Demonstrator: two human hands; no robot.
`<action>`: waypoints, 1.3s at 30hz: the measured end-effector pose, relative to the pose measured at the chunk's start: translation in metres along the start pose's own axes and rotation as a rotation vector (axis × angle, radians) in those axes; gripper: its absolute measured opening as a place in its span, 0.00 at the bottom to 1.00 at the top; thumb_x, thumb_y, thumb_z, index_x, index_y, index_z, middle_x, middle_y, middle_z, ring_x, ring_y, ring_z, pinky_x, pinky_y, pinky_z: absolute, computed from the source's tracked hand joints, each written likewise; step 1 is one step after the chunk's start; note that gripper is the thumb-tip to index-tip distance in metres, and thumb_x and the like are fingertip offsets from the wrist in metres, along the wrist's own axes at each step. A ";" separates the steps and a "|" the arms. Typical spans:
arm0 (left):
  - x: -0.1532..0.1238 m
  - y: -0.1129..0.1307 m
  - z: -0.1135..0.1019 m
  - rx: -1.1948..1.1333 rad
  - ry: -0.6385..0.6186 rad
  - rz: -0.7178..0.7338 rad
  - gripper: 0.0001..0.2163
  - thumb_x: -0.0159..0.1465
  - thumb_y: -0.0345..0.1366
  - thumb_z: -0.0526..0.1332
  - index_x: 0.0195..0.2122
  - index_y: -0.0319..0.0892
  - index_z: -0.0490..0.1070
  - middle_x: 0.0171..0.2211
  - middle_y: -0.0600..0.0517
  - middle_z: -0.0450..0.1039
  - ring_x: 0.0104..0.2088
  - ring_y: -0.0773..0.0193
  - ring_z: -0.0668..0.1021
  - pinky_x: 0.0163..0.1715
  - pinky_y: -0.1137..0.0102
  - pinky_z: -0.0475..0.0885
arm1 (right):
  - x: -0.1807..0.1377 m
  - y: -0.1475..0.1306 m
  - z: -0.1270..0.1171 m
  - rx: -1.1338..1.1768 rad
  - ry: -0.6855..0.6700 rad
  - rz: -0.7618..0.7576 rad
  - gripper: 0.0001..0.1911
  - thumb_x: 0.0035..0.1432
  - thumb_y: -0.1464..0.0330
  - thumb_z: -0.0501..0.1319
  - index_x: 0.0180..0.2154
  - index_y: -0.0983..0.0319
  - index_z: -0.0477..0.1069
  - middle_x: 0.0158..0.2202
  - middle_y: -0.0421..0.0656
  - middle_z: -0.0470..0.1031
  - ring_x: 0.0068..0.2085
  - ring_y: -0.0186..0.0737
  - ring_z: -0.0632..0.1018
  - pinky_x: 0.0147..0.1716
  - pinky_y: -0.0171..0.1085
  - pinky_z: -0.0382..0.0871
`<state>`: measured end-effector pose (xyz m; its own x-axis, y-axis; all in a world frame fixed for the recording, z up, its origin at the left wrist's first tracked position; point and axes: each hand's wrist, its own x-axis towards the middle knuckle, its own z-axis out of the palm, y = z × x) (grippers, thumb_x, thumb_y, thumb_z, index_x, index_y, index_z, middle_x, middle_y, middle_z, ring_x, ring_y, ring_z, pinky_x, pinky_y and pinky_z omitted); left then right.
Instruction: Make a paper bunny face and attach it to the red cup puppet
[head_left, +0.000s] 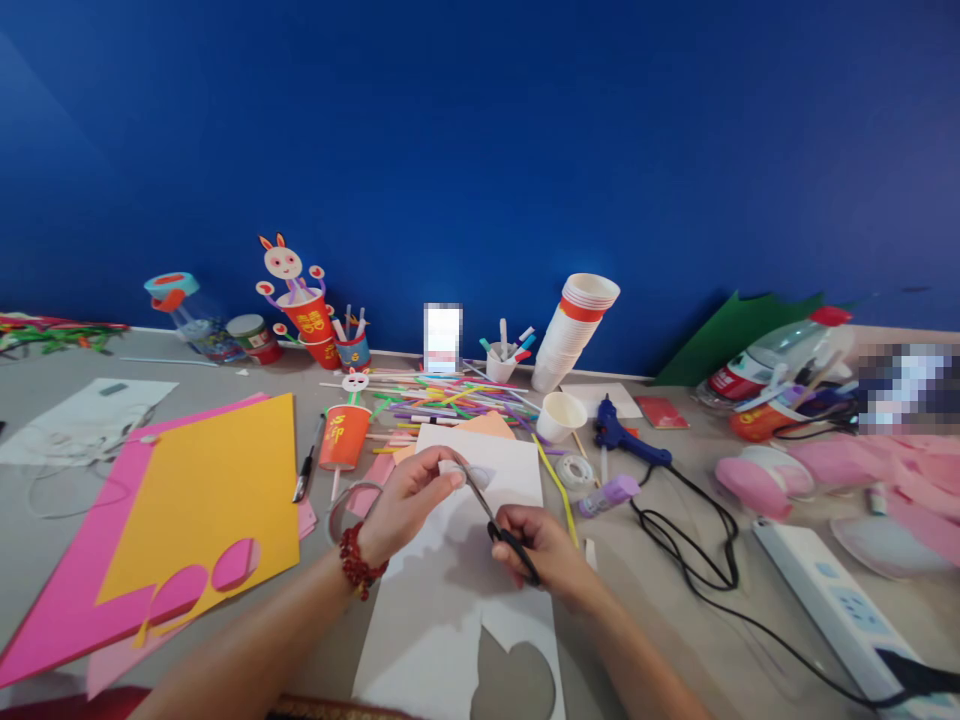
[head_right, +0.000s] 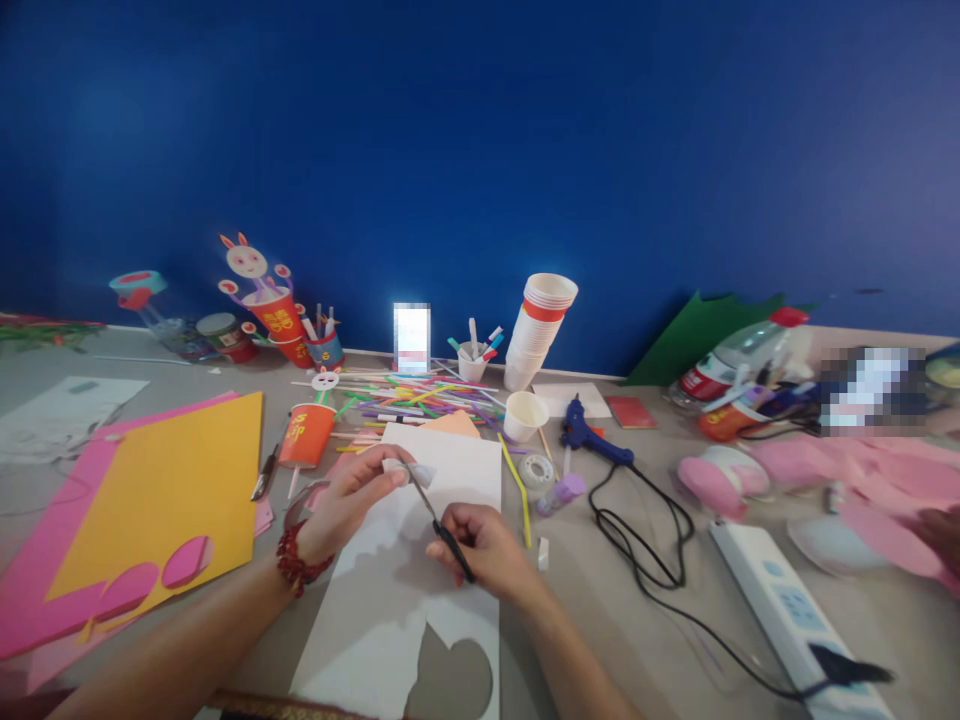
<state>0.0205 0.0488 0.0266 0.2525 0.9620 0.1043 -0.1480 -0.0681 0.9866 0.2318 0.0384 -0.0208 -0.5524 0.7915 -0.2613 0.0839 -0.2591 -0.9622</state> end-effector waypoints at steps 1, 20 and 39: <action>0.000 0.000 0.000 -0.002 -0.005 0.000 0.06 0.66 0.38 0.61 0.37 0.41 0.74 0.36 0.50 0.76 0.38 0.62 0.75 0.39 0.70 0.67 | 0.000 0.000 0.000 -0.001 -0.006 -0.001 0.31 0.41 0.43 0.69 0.23 0.60 0.58 0.14 0.32 0.63 0.15 0.27 0.63 0.15 0.28 0.51; 0.001 -0.007 -0.001 -0.051 0.066 -0.007 0.06 0.64 0.38 0.63 0.37 0.41 0.74 0.34 0.51 0.75 0.36 0.63 0.74 0.39 0.71 0.67 | 0.000 0.001 0.002 -0.015 0.015 -0.042 0.30 0.44 0.42 0.67 0.23 0.60 0.59 0.13 0.32 0.64 0.14 0.26 0.60 0.13 0.27 0.49; 0.002 -0.007 0.000 -0.071 0.058 0.004 0.06 0.64 0.37 0.62 0.36 0.41 0.74 0.33 0.52 0.73 0.35 0.64 0.72 0.38 0.71 0.65 | 0.000 -0.001 0.003 -0.027 0.015 -0.040 0.30 0.45 0.43 0.68 0.23 0.60 0.59 0.13 0.32 0.64 0.13 0.26 0.60 0.13 0.28 0.48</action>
<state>0.0215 0.0510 0.0201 0.1961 0.9755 0.0992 -0.2173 -0.0554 0.9745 0.2297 0.0371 -0.0197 -0.5433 0.8091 -0.2240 0.0847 -0.2126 -0.9735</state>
